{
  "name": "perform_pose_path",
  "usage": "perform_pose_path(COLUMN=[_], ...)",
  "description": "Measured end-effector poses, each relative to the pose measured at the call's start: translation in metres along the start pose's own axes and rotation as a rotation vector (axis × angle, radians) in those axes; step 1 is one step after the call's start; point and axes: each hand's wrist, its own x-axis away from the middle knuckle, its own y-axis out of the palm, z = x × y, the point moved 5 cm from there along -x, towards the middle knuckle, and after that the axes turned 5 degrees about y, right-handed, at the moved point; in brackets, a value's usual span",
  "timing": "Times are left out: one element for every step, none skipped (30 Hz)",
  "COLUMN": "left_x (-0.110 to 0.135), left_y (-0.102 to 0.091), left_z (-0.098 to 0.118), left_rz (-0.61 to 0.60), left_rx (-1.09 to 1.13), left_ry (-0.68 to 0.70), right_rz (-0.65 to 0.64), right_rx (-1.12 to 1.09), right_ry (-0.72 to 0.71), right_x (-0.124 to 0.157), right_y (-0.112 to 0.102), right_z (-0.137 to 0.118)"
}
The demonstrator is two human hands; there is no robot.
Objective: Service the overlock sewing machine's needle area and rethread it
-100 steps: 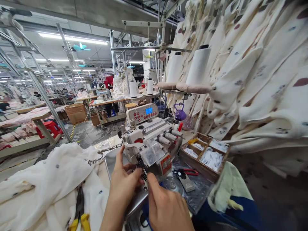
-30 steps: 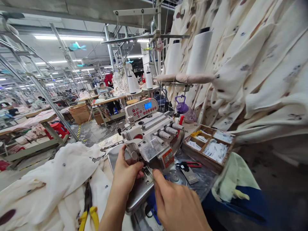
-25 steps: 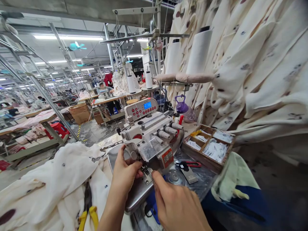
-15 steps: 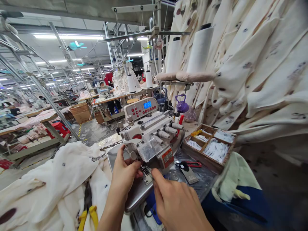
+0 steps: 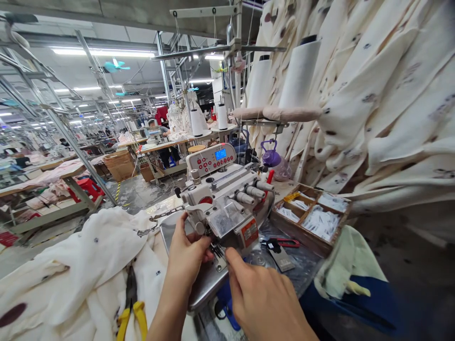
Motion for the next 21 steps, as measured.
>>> perform_pose_path(left_x=[0.0004,0.0007,0.0009,0.0010,0.0011,0.0011,0.0011,0.0010,0.0010,0.0009,0.0008,0.0008,0.0007,0.0006,0.0005,0.0004,0.0002,0.0000,-0.0003,-0.0006,-0.0008], left_y=[-0.0001,-0.0001,-0.0001,-0.0001,0.0000,0.0001,0.0001,0.0001,0.0002,0.0001,0.0001,0.0001,0.0000,-0.0001,-0.0002,-0.0003,-0.0003,-0.0004,-0.0004,-0.0005,-0.0006], left_z=[0.0001,0.0000,0.0000,-0.0001,-0.0002,-0.0002,-0.0002,-0.0001,0.0000,0.0001,0.0001,0.0002,0.0002,0.0002,0.0002,0.0001,0.0000,-0.0003,-0.0006,-0.0010,-0.0013], left_rz=[0.000,-0.001,-0.001,-0.002,-0.002,-0.002,-0.001,-0.001,0.000,0.001,0.002,0.003,0.003,0.004,0.005,0.005,0.006,0.007,0.008,0.010,0.012], left_rx=[0.000,0.000,0.000,0.000,0.000,0.001,0.001,0.001,0.001,0.000,-0.001,-0.002,-0.003,-0.004,-0.004,-0.004,-0.004,-0.002,-0.001,0.000,0.002], left_ry=[-0.002,-0.003,-0.004,-0.004,-0.005,-0.004,-0.004,-0.003,-0.003,-0.002,-0.002,-0.003,-0.003,-0.003,-0.003,-0.003,-0.003,-0.003,-0.002,-0.002,-0.001], right_rz=[0.000,-0.001,-0.004,-0.007,-0.008,-0.011,-0.013,-0.016,-0.019,-0.023,-0.028,-0.029,-0.028,-0.025,-0.021,-0.013,-0.004,0.006,0.014,0.022,0.027], right_rx=[-0.001,-0.002,-0.002,-0.001,0.001,-0.001,-0.005,-0.009,-0.012,-0.015,-0.015,-0.010,-0.002,0.007,0.017,0.026,0.033,0.035,0.034,0.031,0.025], right_ry=[0.004,0.007,0.009,0.011,0.011,0.011,0.010,0.008,0.006,0.003,0.000,-0.003,-0.006,-0.011,-0.017,-0.024,-0.031,-0.036,-0.041,-0.049,-0.059], right_x=[-0.0001,-0.0002,-0.0003,-0.0003,-0.0004,-0.0005,-0.0006,-0.0007,-0.0007,-0.0007,-0.0007,-0.0006,-0.0005,-0.0003,0.0000,0.0002,0.0005,0.0007,0.0008,0.0008,0.0008], right_y=[-0.0002,-0.0001,0.0001,0.0003,0.0006,0.0008,0.0011,0.0013,0.0016,0.0020,0.0025,0.0031,0.0037,0.0044,0.0050,0.0056,0.0062,0.0067,0.0072,0.0078,0.0084], right_z=[0.0001,0.0002,0.0002,0.0003,0.0004,0.0004,0.0004,0.0003,0.0001,-0.0001,-0.0004,-0.0007,-0.0010,-0.0014,-0.0018,-0.0022,-0.0023,-0.0022,-0.0020,-0.0018,-0.0015])
